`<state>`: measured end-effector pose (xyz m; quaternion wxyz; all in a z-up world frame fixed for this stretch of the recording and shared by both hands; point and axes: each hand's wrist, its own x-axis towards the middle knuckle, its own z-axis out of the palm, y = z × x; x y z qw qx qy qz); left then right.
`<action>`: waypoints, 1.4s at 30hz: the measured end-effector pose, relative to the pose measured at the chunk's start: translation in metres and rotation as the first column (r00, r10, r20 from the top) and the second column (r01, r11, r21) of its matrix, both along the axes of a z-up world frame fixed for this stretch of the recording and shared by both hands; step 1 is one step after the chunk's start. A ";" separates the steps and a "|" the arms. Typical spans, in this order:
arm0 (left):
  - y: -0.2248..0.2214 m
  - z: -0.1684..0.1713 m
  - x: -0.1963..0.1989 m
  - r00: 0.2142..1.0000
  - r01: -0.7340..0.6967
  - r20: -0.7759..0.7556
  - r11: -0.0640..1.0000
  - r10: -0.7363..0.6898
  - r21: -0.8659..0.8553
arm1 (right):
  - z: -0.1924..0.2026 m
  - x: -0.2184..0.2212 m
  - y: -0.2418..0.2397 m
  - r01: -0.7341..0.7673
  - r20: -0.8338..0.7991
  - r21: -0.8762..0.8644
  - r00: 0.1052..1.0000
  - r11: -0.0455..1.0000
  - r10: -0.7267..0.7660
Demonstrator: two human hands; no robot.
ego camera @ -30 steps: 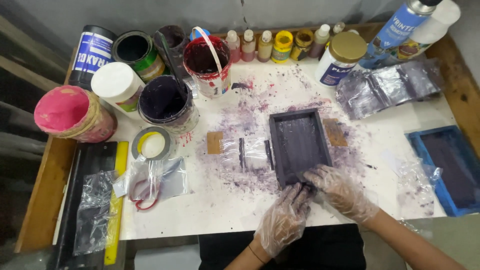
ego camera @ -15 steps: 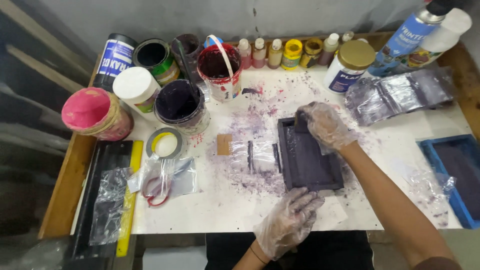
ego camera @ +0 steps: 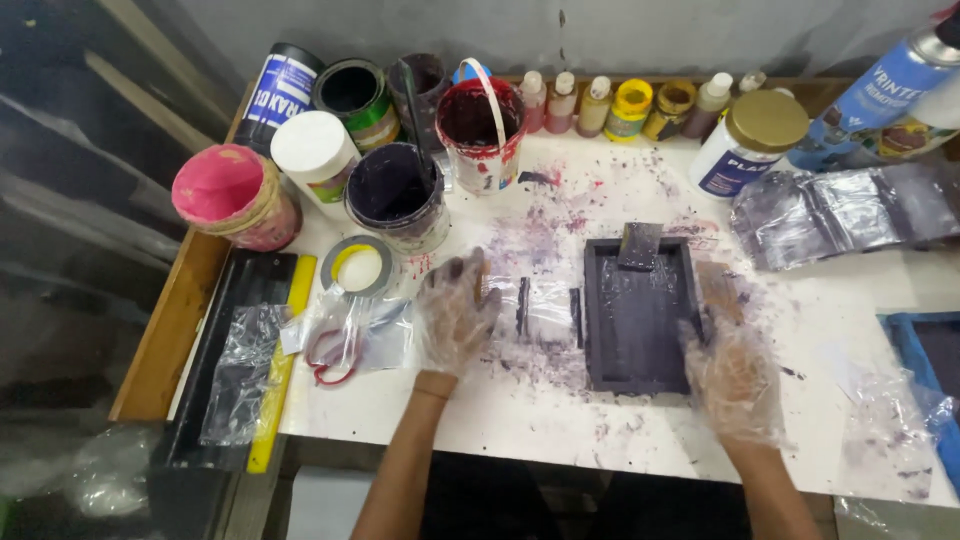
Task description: Preparing a printing mold by precisely placing transparent strips and applying a purple coating with a brush.
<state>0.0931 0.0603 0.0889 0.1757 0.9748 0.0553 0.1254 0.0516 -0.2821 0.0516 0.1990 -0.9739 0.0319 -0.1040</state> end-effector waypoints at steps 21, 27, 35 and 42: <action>0.014 0.013 -0.007 0.962 0.251 0.233 0.805 -0.145 -0.538 | 0.034 -0.004 -0.006 0.241 -0.103 0.306 0.970 0.921 -0.220; 0.015 0.008 -0.008 0.947 0.278 0.255 0.896 -0.195 -0.347 | 0.085 0.004 -0.037 0.260 -0.300 0.325 0.940 0.909 -0.162; 0.014 0.011 -0.011 0.912 0.379 0.344 0.780 -0.224 -0.498 | 0.074 0.079 -0.078 -0.231 0.112 0.037 0.968 0.972 0.225; 0.017 -0.002 -0.007 0.909 0.391 0.334 0.785 -0.249 -0.481 | 0.051 0.162 -0.046 -0.165 -0.103 0.041 0.980 0.985 0.169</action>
